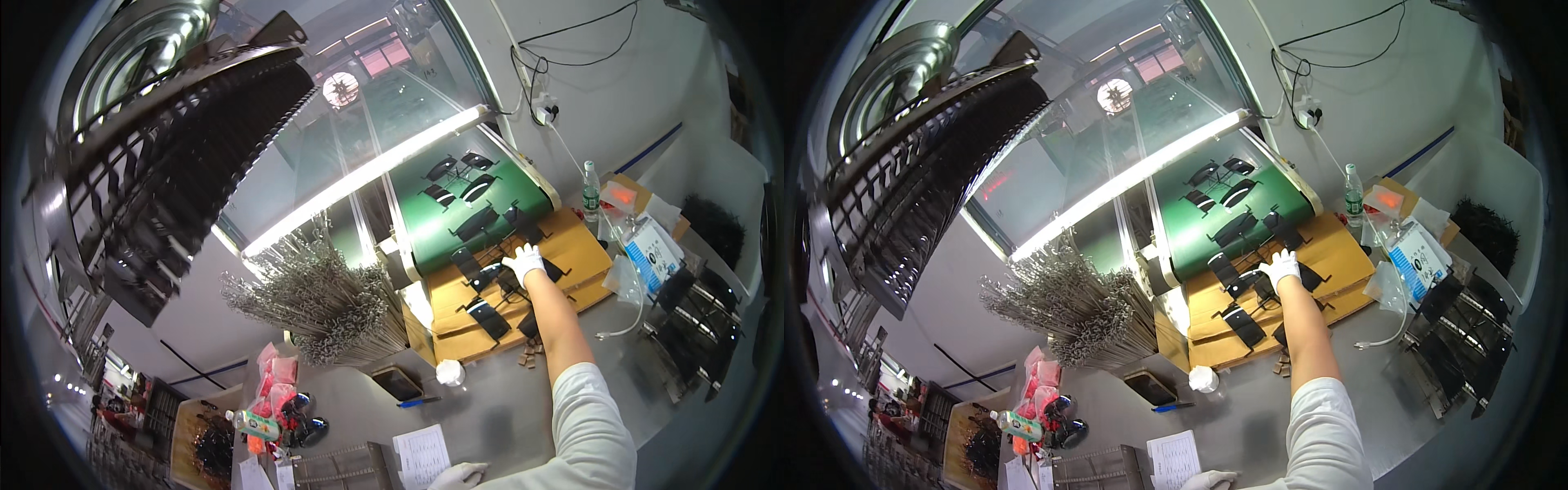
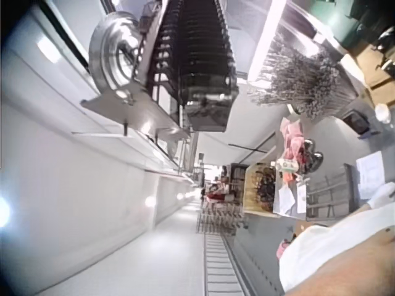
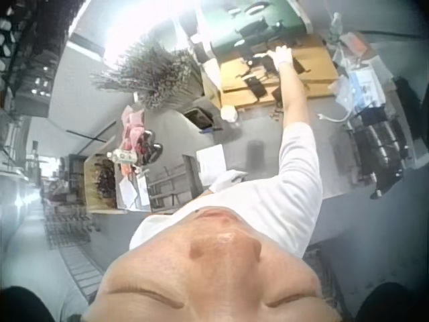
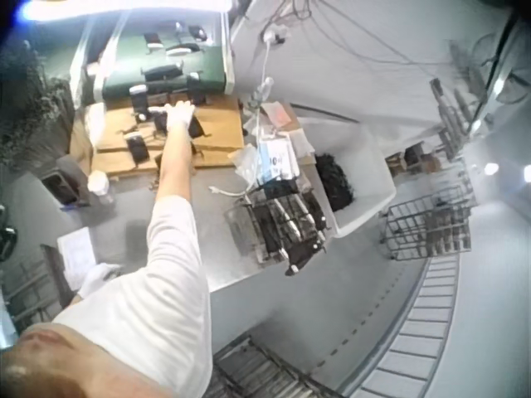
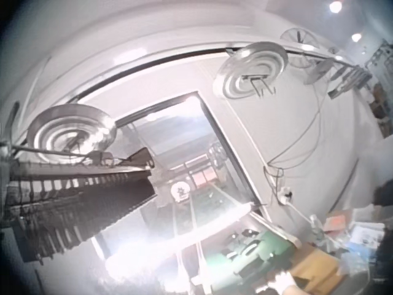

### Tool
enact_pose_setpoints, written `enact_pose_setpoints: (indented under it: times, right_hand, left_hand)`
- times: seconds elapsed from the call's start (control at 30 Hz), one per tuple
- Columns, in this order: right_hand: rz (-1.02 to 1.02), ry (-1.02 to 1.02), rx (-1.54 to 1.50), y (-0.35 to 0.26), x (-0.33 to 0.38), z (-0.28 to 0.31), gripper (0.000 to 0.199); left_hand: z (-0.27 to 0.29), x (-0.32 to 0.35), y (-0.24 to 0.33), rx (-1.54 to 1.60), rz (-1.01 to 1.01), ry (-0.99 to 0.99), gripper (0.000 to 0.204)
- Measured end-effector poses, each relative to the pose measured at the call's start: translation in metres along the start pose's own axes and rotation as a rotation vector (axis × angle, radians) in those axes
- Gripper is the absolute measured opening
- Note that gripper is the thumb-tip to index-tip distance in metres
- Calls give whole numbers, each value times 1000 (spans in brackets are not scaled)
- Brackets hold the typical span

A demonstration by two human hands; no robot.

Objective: The person assembles sunglasses by inserting black plastic arms into a metal rack, then attaching the frame to the arms. The person repeats this process for multiple units, placing completed pairs on the table.

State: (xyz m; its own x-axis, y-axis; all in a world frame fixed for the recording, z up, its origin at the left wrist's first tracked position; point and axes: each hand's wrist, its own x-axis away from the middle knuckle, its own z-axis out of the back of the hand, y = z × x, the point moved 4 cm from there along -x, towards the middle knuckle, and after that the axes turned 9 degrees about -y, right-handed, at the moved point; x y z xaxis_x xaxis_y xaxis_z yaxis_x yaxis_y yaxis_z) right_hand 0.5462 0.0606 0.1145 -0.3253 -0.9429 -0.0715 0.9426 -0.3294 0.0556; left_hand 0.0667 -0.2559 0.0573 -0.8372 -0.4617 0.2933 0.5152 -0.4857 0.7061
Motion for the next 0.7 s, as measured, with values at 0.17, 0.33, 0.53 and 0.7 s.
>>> enact_pose_setpoints:
  times: [0.17,0.33,0.53,0.7]
  right_hand:
    - [167,-287,83,-10,-1,8,53]
    - [206,-75,93,4,22,39,41]
    - [240,-105,-125,27,61,111,45]
    - [485,-426,-186,25,102,72,66]
  left_hand:
    - [-11,-11,-12,41,-15,130,29]
    - [-4,-22,16,102,-23,52,26]
    - [-14,-15,24,33,-1,72,25]
    - [-9,11,47,120,73,90,27]
